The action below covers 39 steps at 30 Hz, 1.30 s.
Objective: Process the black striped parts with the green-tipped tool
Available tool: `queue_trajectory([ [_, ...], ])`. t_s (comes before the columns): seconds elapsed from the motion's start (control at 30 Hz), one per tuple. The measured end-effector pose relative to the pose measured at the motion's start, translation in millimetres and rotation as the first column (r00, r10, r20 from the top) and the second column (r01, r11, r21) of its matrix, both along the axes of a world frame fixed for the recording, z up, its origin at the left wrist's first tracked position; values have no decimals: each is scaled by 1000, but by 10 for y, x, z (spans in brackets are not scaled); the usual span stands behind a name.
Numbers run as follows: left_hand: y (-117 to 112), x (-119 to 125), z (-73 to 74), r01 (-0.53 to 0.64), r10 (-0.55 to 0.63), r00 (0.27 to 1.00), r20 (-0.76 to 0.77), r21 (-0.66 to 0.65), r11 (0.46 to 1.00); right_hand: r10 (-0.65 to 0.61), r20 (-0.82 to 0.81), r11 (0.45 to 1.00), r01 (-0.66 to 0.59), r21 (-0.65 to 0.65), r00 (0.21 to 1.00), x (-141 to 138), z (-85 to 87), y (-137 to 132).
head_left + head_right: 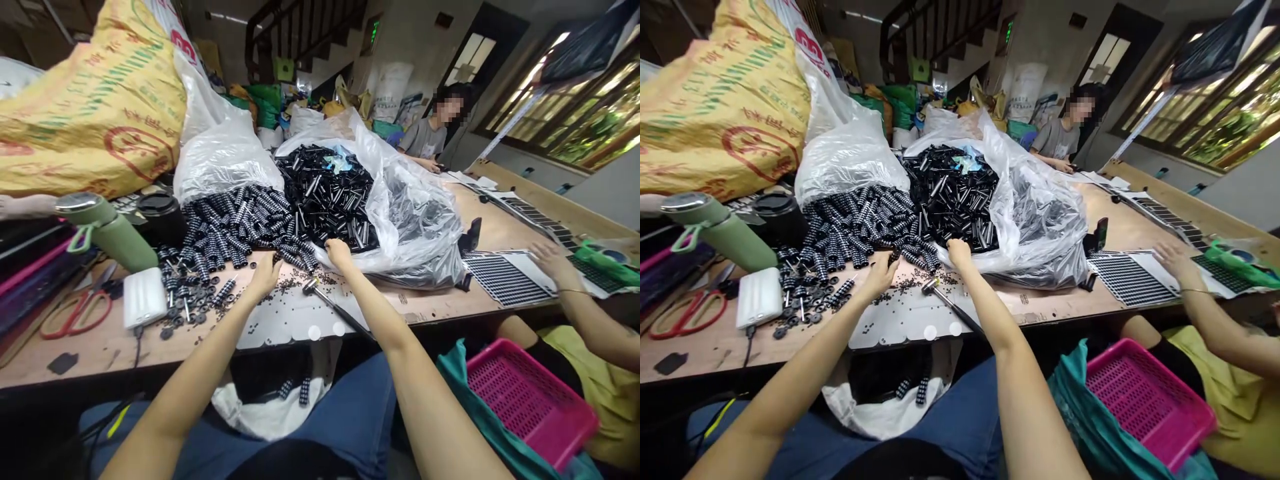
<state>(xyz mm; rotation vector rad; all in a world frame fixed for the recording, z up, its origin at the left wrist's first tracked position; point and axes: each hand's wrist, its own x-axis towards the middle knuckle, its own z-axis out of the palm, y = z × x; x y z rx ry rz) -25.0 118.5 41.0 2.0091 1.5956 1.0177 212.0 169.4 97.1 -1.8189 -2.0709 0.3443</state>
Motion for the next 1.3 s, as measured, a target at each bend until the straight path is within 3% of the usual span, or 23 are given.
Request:
queue_trajectory([
  [0.07,-232,-5,121,-42,45,989,141,-25,999,62,-68,998,-63,-3,996,-39,-4,-135],
  [0.13,-431,-5,229,19,-8,974,226,-44,999,179,-255,976,-205,-76,950,-74,-8,-349],
  [0.2,-571,30,288,184,-129,929,347,-131,974,251,-523,905,-389,-172,814,-125,1,-580],
  [0.27,-659,103,278,296,-108,847,520,-294,909,247,-675,870,-466,-161,695,-201,16,-795],
  [0.3,-692,146,254,312,-29,801,598,-375,873,269,-661,888,-447,-112,700,-244,20,-893],
  [0.37,-751,229,193,291,158,700,696,-480,827,371,-500,912,-409,37,783,-332,7,-1072],
  [0.43,-811,286,151,290,248,622,743,-513,808,461,-270,888,-441,135,846,-398,-46,-1218],
  [0.53,-897,305,160,337,246,534,809,-471,816,474,-116,876,-455,160,873,-426,-180,-1351],
  [0.67,-988,258,223,404,222,375,900,-374,835,486,-227,872,-451,188,844,-365,-321,-1441],
  [0.8,-1047,274,234,390,263,380,887,-411,824,564,-360,824,-531,197,743,-357,-314,-1569],
  [0.9,-1083,349,235,359,331,313,890,-434,826,624,-390,779,-579,241,677,-416,-281,-1639],
  [1.0,-1131,419,281,363,386,272,881,-466,807,647,-382,761,-587,277,660,-473,-290,-1649],
  [1.17,-1207,463,399,351,355,349,867,-473,808,629,-354,777,-561,286,692,-493,-316,-1652],
  [1.3,-1217,471,412,321,360,415,836,-504,802,583,-361,812,-533,238,728,-509,-285,-1717],
])
